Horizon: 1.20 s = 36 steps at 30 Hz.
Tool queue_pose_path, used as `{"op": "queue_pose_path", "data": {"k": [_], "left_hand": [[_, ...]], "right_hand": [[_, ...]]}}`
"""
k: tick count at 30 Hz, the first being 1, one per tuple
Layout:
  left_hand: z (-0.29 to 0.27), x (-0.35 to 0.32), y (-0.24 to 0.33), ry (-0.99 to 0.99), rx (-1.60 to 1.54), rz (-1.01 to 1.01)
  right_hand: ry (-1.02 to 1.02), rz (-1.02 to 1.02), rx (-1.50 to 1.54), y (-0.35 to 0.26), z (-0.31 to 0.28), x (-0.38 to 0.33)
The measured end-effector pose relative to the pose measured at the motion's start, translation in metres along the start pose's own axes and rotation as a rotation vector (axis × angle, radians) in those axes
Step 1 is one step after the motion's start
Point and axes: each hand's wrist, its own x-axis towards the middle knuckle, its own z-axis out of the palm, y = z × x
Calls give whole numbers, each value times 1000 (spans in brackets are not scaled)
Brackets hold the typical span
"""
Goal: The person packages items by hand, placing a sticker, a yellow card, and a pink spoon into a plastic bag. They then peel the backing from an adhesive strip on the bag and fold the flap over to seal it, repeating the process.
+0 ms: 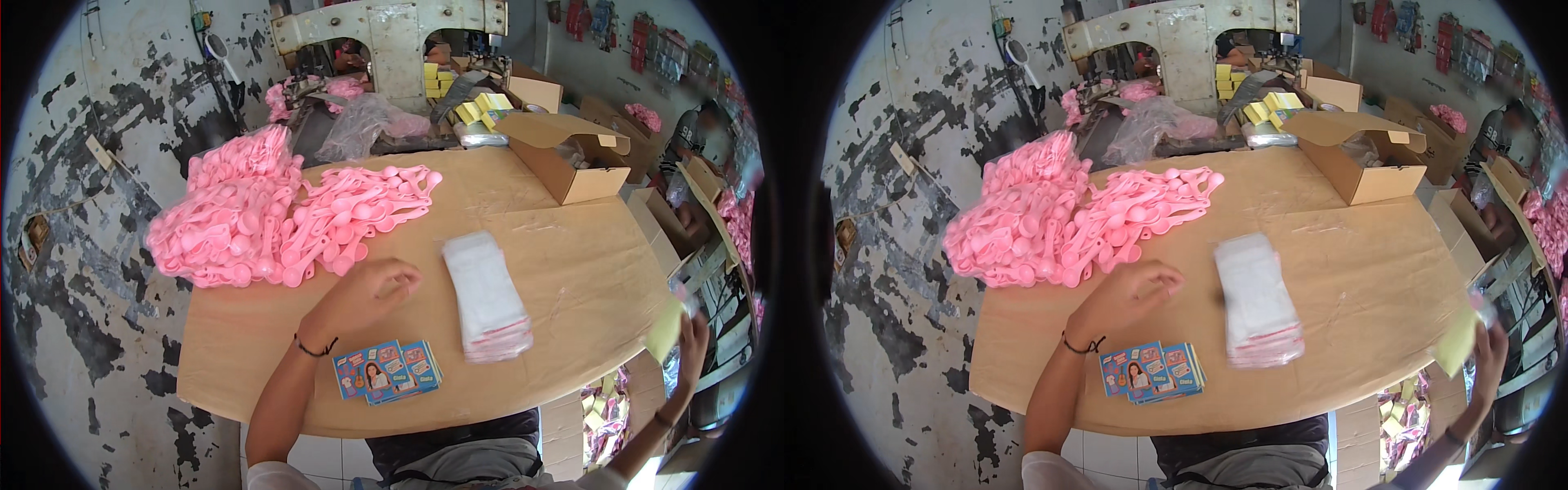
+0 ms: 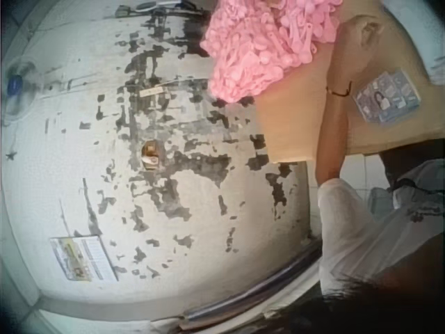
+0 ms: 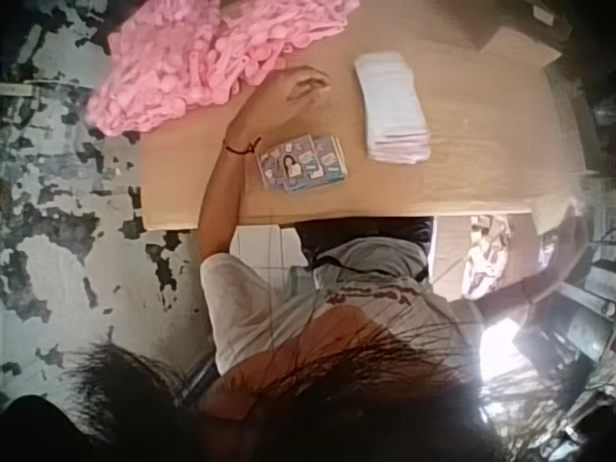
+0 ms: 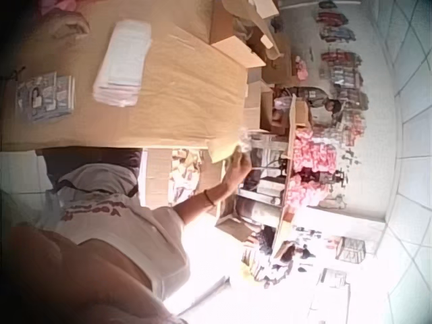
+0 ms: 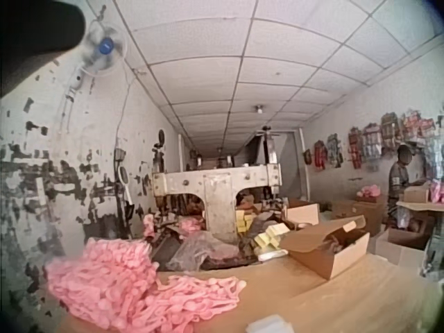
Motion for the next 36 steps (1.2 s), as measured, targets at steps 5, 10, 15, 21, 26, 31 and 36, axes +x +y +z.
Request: {"op": "queue_pose_path", "data": {"k": [5,10,15,21,26,31,36], "left_hand": [[12,-6,31,-221,191,126],[42,5,37,-288,347,335],[50,-8,31,-340,443,278],[57,-6,29,-348,412,319],[54,-7,36,-318,478,318],[56,-7,28,-316,553,350],[58,-6,30,-332,497,327]], "right_hand": [[423,61,-213,234,-144,-73],[209,32,-135,45,9,-56],[-572,-190,146,-122,207,-32],[-921,-320,-100,-137,257,-13],[-913,-249,-10,-135,257,-13],[-917,-433,-190,-145,257,-5],[-698,-525,-125,-157,255,13]]}}
